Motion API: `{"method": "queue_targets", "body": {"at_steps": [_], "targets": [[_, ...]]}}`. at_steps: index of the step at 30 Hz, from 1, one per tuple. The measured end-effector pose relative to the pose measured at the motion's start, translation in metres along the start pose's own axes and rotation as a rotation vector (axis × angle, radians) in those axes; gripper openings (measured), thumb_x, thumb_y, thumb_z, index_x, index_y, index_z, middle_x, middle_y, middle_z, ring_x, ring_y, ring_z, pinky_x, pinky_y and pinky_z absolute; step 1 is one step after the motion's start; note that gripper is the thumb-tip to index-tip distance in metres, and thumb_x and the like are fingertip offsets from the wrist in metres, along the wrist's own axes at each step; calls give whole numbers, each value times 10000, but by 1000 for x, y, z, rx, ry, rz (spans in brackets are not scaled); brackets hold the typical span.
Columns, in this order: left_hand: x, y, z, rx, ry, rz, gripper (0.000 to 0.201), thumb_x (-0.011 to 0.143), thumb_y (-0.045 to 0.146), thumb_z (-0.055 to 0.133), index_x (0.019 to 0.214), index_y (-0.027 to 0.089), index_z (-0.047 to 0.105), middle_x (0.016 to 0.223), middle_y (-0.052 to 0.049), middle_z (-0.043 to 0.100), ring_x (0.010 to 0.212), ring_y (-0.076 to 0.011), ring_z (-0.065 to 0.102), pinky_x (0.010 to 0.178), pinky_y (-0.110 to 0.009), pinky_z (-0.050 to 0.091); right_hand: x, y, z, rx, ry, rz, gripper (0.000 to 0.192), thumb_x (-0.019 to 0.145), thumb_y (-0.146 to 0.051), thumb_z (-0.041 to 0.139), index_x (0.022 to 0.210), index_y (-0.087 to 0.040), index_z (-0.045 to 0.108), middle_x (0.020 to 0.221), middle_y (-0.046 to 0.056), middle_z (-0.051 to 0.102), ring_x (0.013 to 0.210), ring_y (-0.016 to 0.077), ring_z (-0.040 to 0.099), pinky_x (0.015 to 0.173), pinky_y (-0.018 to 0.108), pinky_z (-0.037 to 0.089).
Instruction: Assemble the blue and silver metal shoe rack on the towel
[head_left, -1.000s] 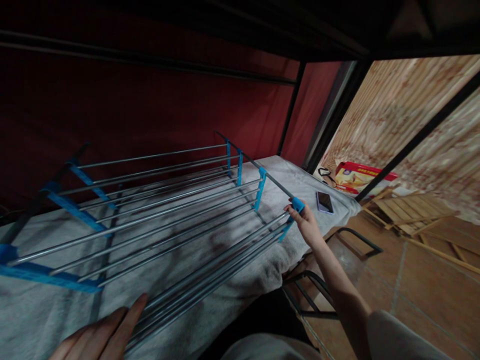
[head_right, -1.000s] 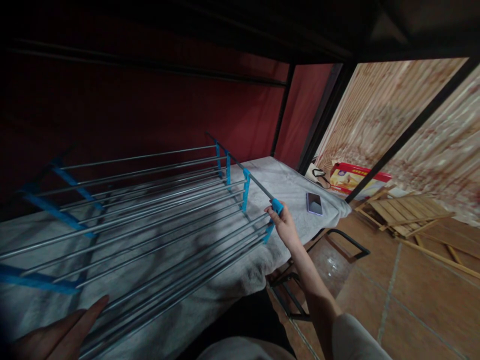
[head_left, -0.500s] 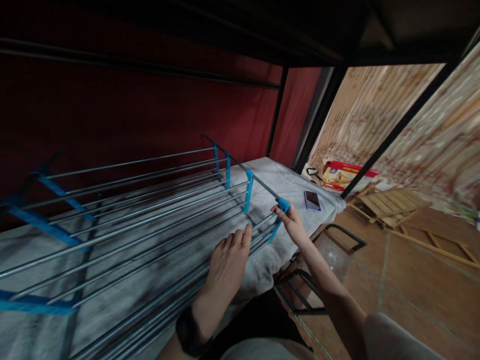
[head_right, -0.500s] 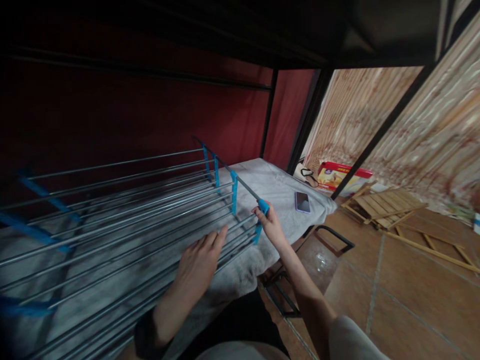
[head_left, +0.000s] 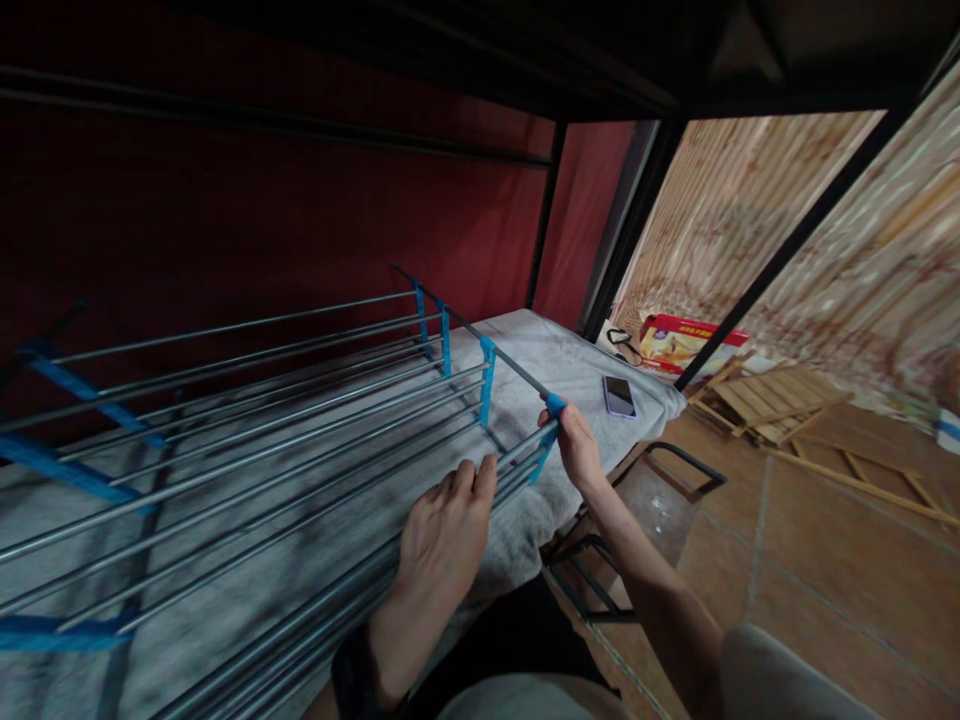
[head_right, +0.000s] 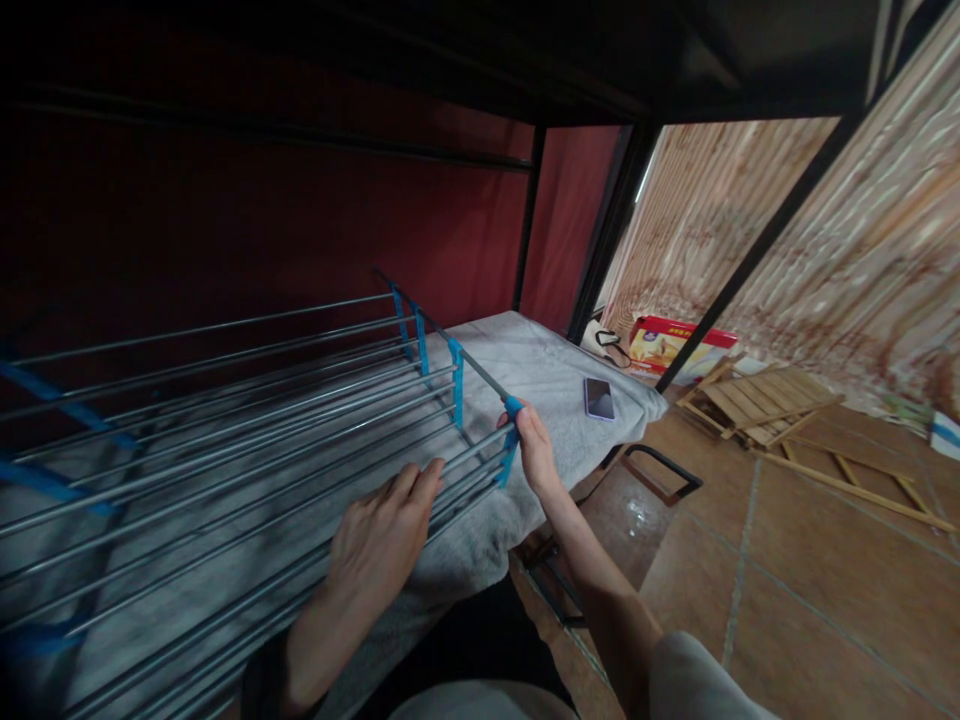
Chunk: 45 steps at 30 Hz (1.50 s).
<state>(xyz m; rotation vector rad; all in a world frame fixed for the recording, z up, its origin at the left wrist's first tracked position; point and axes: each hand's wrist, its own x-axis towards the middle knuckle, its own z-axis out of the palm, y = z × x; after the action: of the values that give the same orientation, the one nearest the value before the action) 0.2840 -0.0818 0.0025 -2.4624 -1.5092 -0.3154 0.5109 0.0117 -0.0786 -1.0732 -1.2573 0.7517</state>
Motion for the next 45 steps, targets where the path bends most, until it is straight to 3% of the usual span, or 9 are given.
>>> {"method": "queue_targets", "body": {"at_steps": [4,11,19,34,45], "targets": [[0,-3,0,4,-32,-14,432,979,121,430,1386,210,547,1048,-75,704,773,-174,698,653,-291,513,-3,-5,4,108,36,43,559,938,-685,452,1182,-221,647,917,56,668,807,226,606,725,370,512],[-2,-3,-2,-30,-41,-24,453,972,120,434,1406,210,529,1054,-82,701,804,-184,704,670,-302,520,-4,-6,6,124,-7,33,585,941,-679,438,1211,-203,643,933,59,666,825,222,603,735,364,514],[-3,-3,-8,-41,-75,-32,473,947,91,435,1392,210,543,1047,-91,700,834,-193,702,692,-304,524,-6,-7,7,4,-25,12,711,949,-765,300,1251,-213,632,939,62,665,846,227,608,736,363,521],[-5,-3,-5,-36,-59,-36,446,979,131,405,1396,233,526,1033,-73,701,817,-198,704,641,-307,499,-7,-7,9,166,-14,36,554,958,-664,415,1157,-213,667,934,51,674,869,223,601,760,360,506],[-3,-4,-9,-82,-120,-65,458,964,129,406,1388,250,530,1073,-57,717,804,-213,710,646,-338,484,-8,-2,8,300,-11,58,515,923,-656,534,1158,-226,690,884,33,663,770,192,561,667,325,459]]}}
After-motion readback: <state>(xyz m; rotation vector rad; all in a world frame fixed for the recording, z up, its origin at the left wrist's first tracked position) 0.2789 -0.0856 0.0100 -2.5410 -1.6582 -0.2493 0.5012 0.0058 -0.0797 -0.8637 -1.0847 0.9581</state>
